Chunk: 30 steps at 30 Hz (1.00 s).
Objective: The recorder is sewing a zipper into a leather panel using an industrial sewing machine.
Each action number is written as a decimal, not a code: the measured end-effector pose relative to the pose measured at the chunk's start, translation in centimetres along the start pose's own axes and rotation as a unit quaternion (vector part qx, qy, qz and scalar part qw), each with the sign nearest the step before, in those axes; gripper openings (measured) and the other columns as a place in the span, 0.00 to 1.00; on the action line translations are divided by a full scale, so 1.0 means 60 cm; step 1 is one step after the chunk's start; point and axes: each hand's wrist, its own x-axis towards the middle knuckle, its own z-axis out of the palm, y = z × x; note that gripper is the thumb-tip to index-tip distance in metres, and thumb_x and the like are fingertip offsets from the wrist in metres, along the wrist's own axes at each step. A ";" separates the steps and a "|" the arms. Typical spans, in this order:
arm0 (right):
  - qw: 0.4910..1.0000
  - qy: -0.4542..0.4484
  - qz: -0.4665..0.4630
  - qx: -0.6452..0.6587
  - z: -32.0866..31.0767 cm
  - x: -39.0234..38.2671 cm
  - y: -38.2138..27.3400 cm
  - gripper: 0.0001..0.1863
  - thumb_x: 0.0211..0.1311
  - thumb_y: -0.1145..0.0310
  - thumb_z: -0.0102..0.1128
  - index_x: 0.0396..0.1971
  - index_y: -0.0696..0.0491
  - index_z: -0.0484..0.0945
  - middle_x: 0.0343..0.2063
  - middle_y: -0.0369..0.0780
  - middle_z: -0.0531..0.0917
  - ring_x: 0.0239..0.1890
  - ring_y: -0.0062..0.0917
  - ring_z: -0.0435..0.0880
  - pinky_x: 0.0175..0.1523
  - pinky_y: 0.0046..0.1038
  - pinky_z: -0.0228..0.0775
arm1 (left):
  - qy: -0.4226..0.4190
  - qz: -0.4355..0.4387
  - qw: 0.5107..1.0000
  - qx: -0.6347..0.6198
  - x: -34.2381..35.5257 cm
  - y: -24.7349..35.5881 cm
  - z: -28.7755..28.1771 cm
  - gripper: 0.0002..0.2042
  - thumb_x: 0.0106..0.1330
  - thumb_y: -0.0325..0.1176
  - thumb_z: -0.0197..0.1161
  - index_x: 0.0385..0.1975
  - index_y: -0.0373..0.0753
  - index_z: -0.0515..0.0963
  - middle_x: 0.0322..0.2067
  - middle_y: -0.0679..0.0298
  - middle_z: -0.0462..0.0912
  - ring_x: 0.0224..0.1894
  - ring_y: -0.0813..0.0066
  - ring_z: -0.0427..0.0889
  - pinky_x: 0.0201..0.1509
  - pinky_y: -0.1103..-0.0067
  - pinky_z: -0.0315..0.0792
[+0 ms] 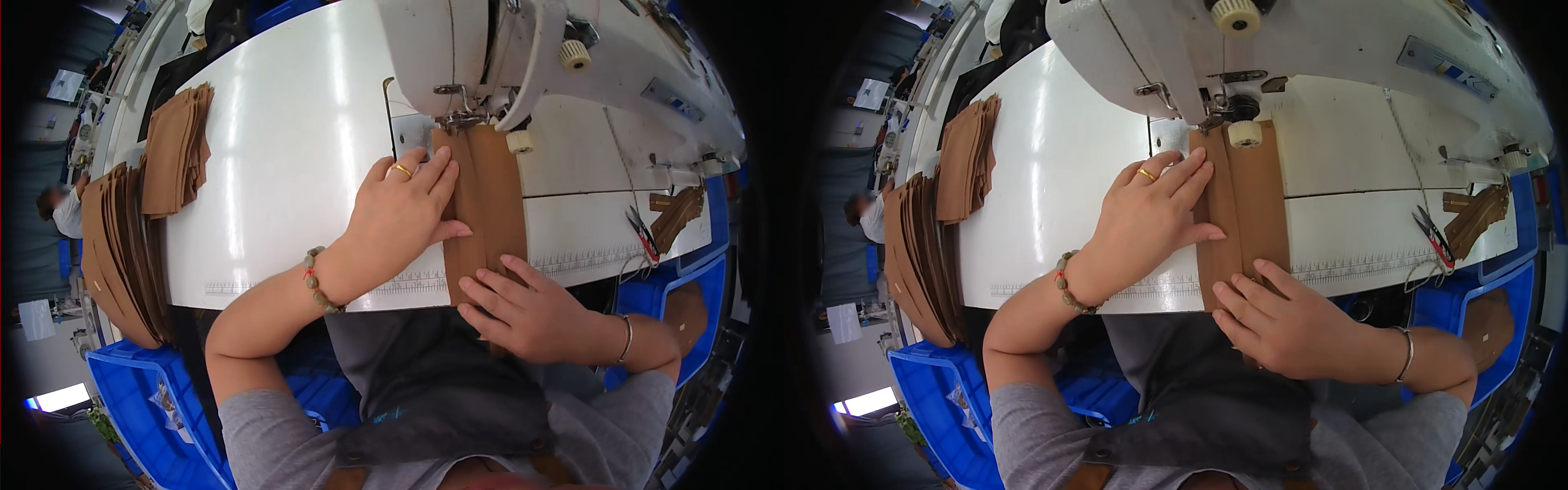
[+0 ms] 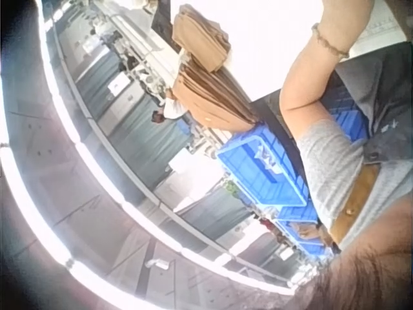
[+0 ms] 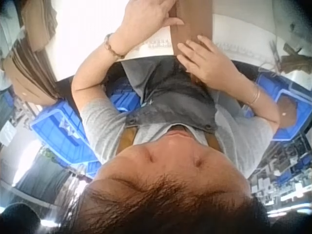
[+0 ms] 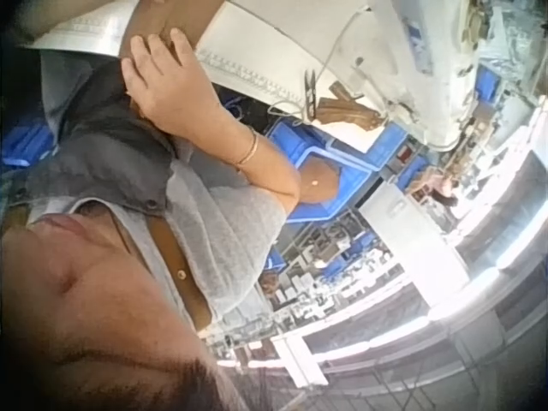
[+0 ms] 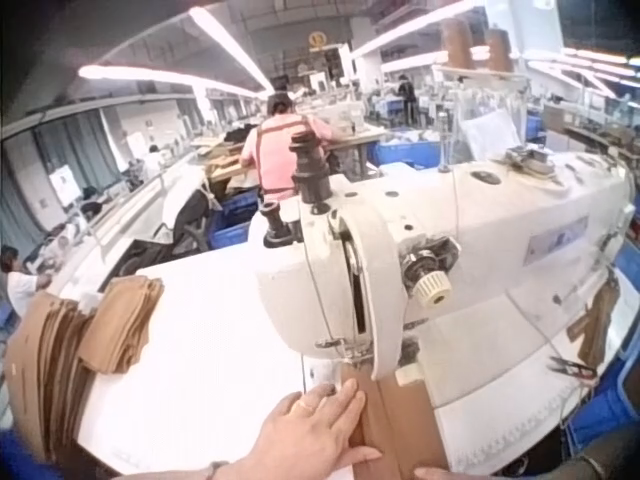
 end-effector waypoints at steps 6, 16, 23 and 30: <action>0.985 0.130 0.022 -0.108 -0.043 0.038 0.095 0.20 0.51 0.66 0.70 0.45 0.57 0.84 0.38 0.39 0.82 0.31 0.24 0.83 0.28 0.22 0.75 | 0.014 -0.011 1.000 -0.014 -0.004 0.003 0.003 0.38 0.55 0.56 0.74 0.63 0.38 0.79 0.67 0.62 0.78 0.65 0.59 0.78 0.65 0.65 0.73; 0.980 0.191 0.018 -0.049 0.067 0.068 0.160 0.15 0.51 0.69 0.67 0.40 0.56 0.84 0.41 0.38 0.85 0.41 0.27 0.88 0.41 0.25 0.83 | 0.031 -0.025 0.998 -0.045 -0.006 0.006 0.000 0.36 0.49 0.48 0.79 0.59 0.36 0.79 0.64 0.61 0.79 0.65 0.59 0.77 0.64 0.65 0.73; 0.978 0.207 -0.010 -0.007 0.068 0.069 0.165 0.15 0.51 0.67 0.68 0.40 0.54 0.85 0.39 0.38 0.87 0.44 0.29 0.88 0.46 0.30 0.84 | 0.038 -0.076 0.990 -0.111 -0.005 0.010 -0.011 0.35 0.42 0.42 0.82 0.52 0.38 0.76 0.53 0.62 0.78 0.53 0.60 0.79 0.55 0.66 0.73; 0.973 0.207 0.075 0.072 0.072 0.064 0.164 0.11 0.54 0.72 0.67 0.38 0.53 0.84 0.38 0.38 0.88 0.38 0.29 0.90 0.40 0.29 0.83 | 0.007 -0.063 0.995 -0.080 -0.007 0.014 -0.013 0.31 0.44 0.44 0.81 0.49 0.41 0.77 0.48 0.64 0.77 0.48 0.63 0.77 0.50 0.69 0.70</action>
